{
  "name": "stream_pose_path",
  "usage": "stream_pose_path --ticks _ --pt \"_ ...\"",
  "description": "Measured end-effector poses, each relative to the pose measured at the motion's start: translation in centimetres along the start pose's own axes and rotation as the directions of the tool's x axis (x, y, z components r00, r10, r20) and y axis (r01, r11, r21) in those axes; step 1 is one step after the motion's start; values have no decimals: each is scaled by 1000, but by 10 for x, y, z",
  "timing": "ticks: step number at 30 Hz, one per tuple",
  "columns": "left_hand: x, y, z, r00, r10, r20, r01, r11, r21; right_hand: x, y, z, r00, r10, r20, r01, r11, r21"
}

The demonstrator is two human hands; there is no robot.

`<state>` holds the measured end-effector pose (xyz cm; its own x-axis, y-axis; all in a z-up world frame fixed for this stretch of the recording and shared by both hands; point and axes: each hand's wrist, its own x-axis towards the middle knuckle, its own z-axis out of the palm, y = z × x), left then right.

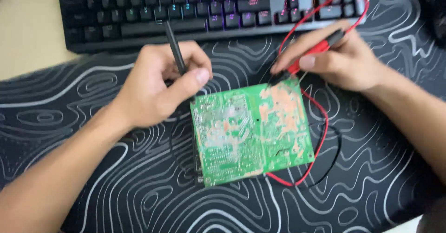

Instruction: Testing a circuit board using multimeter probes and interacting with a computer mouse at a desk.

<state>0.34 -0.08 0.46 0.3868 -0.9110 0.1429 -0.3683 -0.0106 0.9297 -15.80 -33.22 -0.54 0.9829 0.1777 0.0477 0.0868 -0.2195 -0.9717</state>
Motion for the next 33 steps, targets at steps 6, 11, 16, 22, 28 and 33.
stream_pose_path --ticks 6,11,16,22,28,33 --pt "1 2 -1 999 -13 34 12 999 39 -2 -9 3 999 42 -5 -42 985 -165" --pt "0 0 1 999 -33 19 32 997 67 -2 -16 11 1000 6 -5 -7 980 -198" --pt "-2 -1 1 999 -36 14 36 998 51 -2 -18 13 1000 -7 -5 6 981 -192" --pt "-2 0 1 999 -24 23 22 998 62 -2 -25 16 999 -29 33 35 983 -178" --pt "-2 1 1 999 -20 30 18 997 74 -1 -35 21 997 -43 66 58 965 -255" --pt "-1 2 1 999 -18 36 14 995 100 -1 -35 21 996 -56 69 72 964 -257"
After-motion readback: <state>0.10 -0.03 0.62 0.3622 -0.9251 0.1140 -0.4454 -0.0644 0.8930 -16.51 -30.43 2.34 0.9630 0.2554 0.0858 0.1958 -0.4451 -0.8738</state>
